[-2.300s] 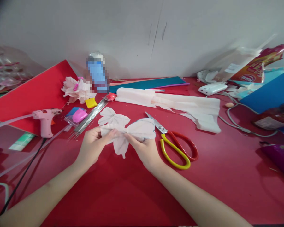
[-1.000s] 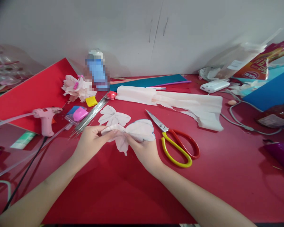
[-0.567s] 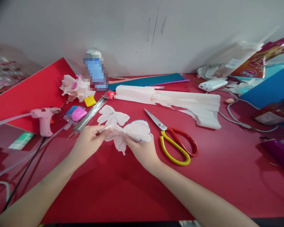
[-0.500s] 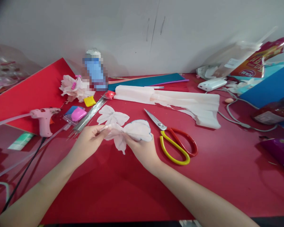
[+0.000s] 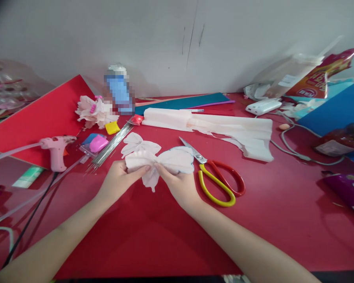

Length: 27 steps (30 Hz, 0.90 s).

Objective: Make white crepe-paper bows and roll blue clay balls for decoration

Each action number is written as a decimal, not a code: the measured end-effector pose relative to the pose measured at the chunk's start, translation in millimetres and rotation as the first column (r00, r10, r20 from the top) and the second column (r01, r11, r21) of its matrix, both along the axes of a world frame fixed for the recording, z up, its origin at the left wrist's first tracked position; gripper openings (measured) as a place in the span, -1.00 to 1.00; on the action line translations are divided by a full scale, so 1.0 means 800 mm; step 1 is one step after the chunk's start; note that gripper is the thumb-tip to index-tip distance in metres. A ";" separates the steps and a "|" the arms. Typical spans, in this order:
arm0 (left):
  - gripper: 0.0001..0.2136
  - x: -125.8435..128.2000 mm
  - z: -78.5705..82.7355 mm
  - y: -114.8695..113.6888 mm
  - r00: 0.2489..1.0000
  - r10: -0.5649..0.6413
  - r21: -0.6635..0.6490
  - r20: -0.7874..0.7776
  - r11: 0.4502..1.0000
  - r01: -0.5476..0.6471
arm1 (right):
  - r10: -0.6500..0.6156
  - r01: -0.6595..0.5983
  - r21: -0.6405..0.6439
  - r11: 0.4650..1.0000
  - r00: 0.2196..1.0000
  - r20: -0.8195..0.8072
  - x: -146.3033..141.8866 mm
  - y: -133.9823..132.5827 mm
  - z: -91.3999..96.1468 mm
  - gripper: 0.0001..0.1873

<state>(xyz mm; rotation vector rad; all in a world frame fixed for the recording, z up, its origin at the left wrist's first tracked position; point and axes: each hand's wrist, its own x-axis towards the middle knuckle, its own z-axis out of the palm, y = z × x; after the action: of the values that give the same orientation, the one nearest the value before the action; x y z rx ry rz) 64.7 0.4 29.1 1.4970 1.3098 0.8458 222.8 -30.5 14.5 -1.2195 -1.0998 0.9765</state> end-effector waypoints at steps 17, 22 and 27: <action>-0.69 0.007 -0.002 -0.011 0.991 0.055 0.139 -0.121 0.990 -0.038 | -0.059 0.056 0.030 0.998 0.993 0.103 -0.002 -0.005 0.007 -0.86; -0.61 0.006 0.001 -0.014 0.988 0.020 0.142 -0.154 0.990 0.002 | -0.051 0.048 0.042 0.998 0.995 0.086 -0.001 -0.006 0.006 -0.86; -0.61 0.005 0.006 -0.020 0.986 0.035 0.121 -0.164 0.993 -0.015 | -0.073 0.059 0.097 0.993 0.987 0.146 0.003 -0.004 0.006 -0.87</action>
<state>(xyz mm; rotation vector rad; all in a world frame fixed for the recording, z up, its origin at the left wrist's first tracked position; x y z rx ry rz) 68.7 -15.8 33.9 1.6777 1.4237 0.8421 224.8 -33.5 19.6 -1.2608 -1.2006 0.7849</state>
